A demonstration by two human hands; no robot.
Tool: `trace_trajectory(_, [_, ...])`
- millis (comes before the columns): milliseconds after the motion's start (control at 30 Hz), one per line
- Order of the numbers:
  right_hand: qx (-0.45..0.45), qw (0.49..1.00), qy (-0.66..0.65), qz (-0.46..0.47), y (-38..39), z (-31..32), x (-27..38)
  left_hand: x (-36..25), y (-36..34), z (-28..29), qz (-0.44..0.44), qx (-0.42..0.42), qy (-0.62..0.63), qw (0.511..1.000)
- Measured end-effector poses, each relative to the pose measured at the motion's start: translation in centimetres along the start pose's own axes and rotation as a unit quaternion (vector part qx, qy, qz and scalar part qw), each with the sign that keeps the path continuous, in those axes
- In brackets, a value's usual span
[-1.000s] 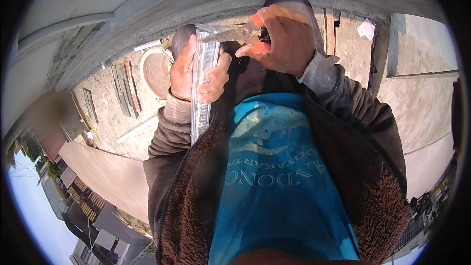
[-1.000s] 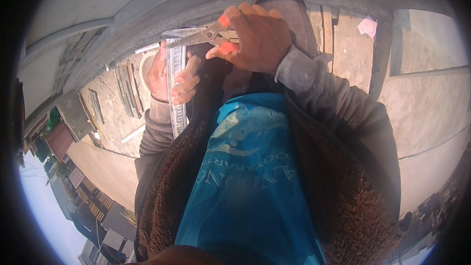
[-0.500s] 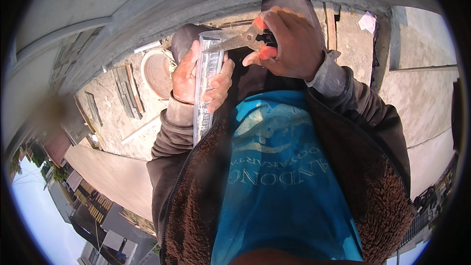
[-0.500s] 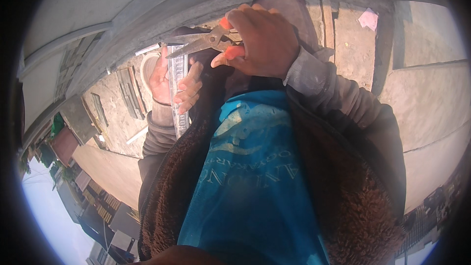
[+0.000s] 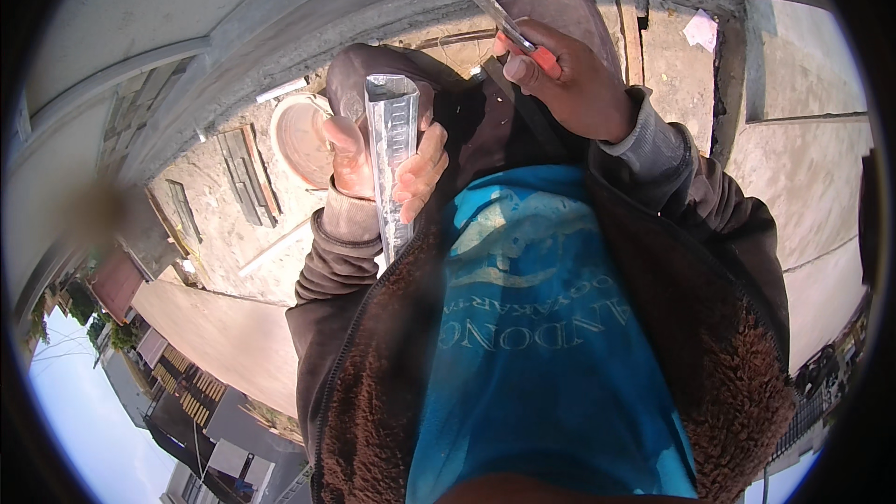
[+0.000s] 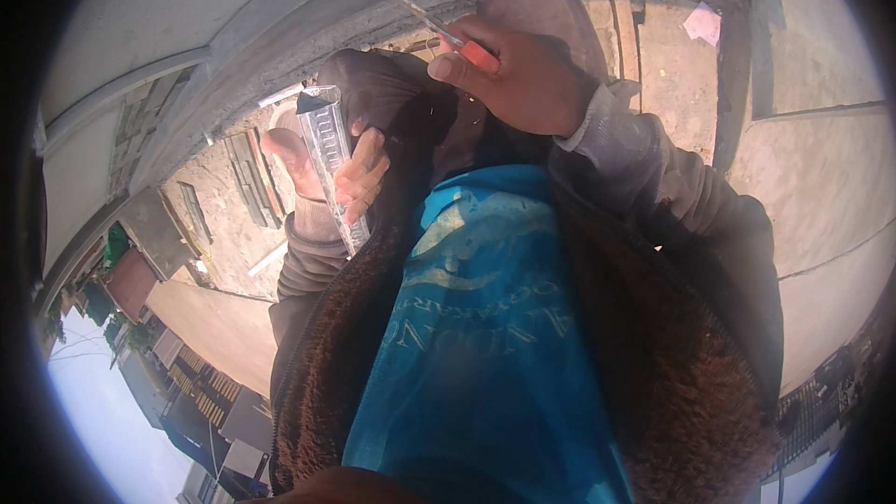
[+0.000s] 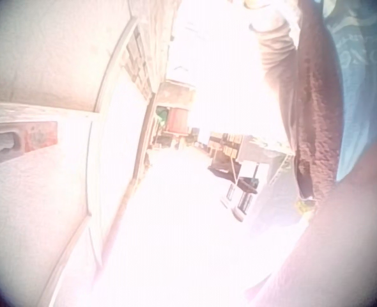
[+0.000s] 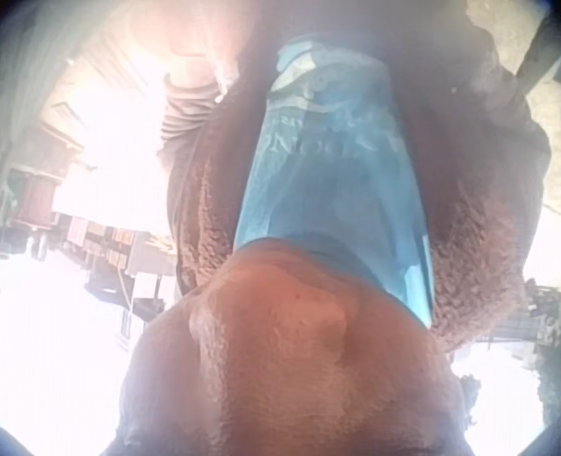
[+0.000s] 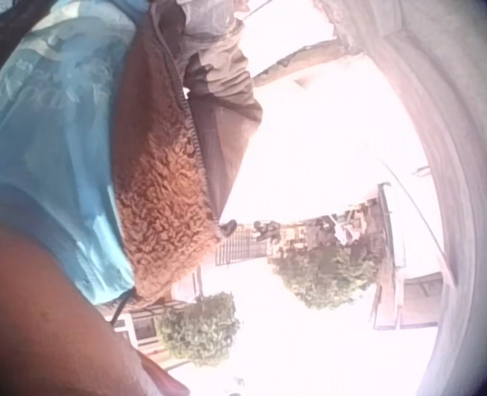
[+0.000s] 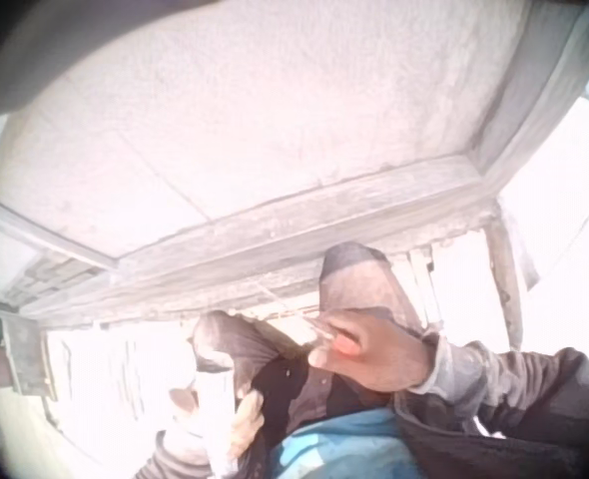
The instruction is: The person uses tin snips to cut a metal profile into short segments while seated on the ground. They repeatedly cut the profile, place pieces aside, and briefly use a spirit level to check alignment on the ceiling.
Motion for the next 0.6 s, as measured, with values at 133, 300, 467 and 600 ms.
trace_trajectory(133, [0.092,0.994,0.053,0.039,2.1,0.1,0.6,-1.0,0.0,1.7,0.015,-0.047,-0.098,0.994])
trace_trajectory(300, [0.182,0.977,0.111,-0.007,2.5,-0.5,0.6,-0.6,-0.5,2.4,0.057,-0.067,-0.133,0.987])
trace_trajectory(467, [0.212,0.972,0.105,-0.011,2.3,-1.4,0.7,0.3,-0.5,2.2,0.098,-0.119,-0.194,0.969])
trace_trajectory(600, [0.249,0.961,0.115,-0.026,2.6,-2.1,0.3,0.4,-0.6,1.9,0.104,-0.128,-0.253,0.953])
Point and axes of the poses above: each hand's wrist, its own y-axis away from the middle knuckle, its own z-axis out of the back of the hand, x = y × z, the point moved 8 cm from there along -y, towards the middle knuckle, and after that the axes turned 8 degrees about -z, right-handed, at the moved point
